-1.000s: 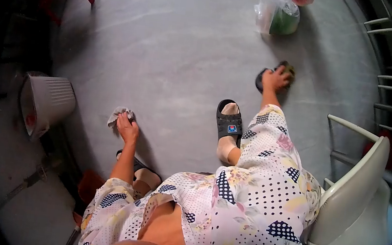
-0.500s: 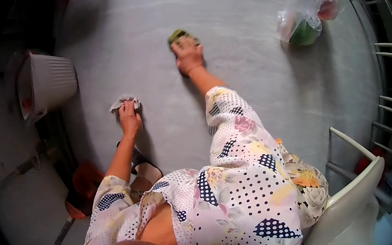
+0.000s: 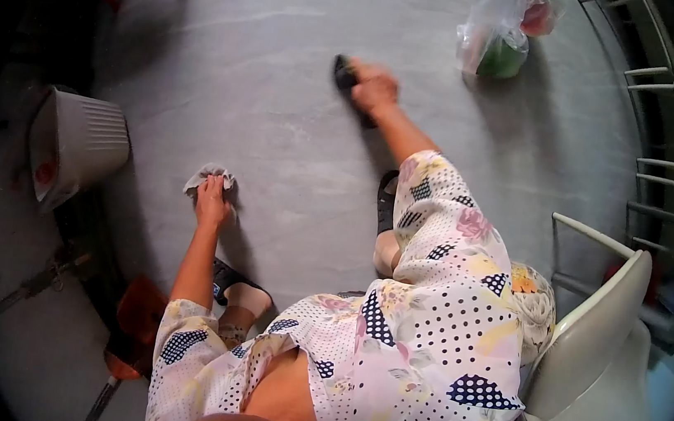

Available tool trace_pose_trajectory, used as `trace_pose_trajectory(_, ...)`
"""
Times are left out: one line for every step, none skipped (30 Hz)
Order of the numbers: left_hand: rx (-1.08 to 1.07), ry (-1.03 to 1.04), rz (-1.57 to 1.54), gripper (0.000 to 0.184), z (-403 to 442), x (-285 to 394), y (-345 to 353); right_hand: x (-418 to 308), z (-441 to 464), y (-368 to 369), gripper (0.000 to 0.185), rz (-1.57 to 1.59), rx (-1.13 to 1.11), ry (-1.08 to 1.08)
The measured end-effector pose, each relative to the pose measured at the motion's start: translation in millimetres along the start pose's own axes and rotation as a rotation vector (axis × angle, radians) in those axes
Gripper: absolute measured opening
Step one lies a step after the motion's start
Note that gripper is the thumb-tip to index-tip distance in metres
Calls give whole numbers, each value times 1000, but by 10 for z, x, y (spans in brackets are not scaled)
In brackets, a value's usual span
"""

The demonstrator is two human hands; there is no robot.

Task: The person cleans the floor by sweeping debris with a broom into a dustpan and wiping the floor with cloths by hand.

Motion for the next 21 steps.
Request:
trace_pose_trajectory(11, 7, -2, 56, -19, -16, 58, 253, 61, -53, 58, -116, -17, 86)
trace_pose_trajectory(-13, 13, 10, 58, -37, -5, 63, 428, 76, -83, 57, -230, -37, 173)
trace_pose_trajectory(-35, 17, 24, 59, -66, 45, -25, 483, 67, -87, 56, -281, -88, 187)
trace_pose_trajectory(-55, 24, 44, 61, -94, 182, -148, 598, 39, -140, 55, -326, -136, 204)
trace_pose_trajectory(-76, 16, 53, 62, -76, 220, -278, 604, 81, -127, 54, -374, -191, 216)
trace_pose_trajectory(-99, 8, 59, 64, -61, 261, -377, 582, 159, -132, 54, -351, -229, 220)
trace_pose_trajectory(-122, 6, 72, 66, -77, 316, -404, 613, 220, -138, 55, -321, -267, 229)
trace_pose_trajectory(-122, 14, 77, 67, -64, 266, -304, 618, 263, -134, 55, -304, -294, 240)
trace_pose_trajectory(-113, 23, 80, 67, -25, 217, -214, 623, 255, -92, 57, -295, -335, 230)
trace_pose_trajectory(-103, 32, 86, 68, -12, 174, -148, 623, 183, -55, 58, -276, -405, 193)
trace_pose_trajectory(-111, 33, 99, 68, -58, 193, -39, 668, 29, -43, 59, -258, -459, 149)
trace_pose_trajectory(-112, 34, 99, 68, -49, 190, -2, 646, -92, -9, 60, -239, -528, 107)
trace_pose_trajectory(-122, 35, 100, 68, -42, 167, 43, 640, -192, 28, 52, -199, -508, 84)
trace_pose_trajectory(-137, 46, 105, 68, 50, 162, 88, 693, -158, 59, 53, -201, -493, 94)
trace_pose_trajectory(-128, 54, 103, 67, 52, 163, 91, 684, -149, 40, 53, -204, -473, 89)
trace_pose_trajectory(-117, 60, 105, 66, 51, 160, 88, 665, -137, 29, 54, -203, -453, 83)
trace_pose_trajectory(-108, 64, 108, 65, 37, 159, 80, 685, -29, -10, 51, -218, -415, 133)
trace_pose_trajectory(-139, 51, 111, 63, 8, 167, 63, 714, 98, -13, 54, -208, -441, 197)
trace_pose_trajectory(-165, 35, 113, 62, 6, 221, -6, 739, 273, -63, 58, -198, -463, 256)
trace_pose_trajectory(-192, 20, 120, 61, 7, 251, -62, 745, 381, -99, 61, -183, -485, 318)
trace_pose_trajectory(-151, 27, 134, 59, 28, 234, -62, 721, 424, -90, 59, -181, -446, 323)
Point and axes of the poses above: each hand's wrist, its own z-axis towards the middle knuckle, its own y-axis out of the palm, x = y × z, the point moved 4 cm from there along z, towards the middle knuckle, and after that the axes turned 3 degrees about -y, right-handed, at the moved point
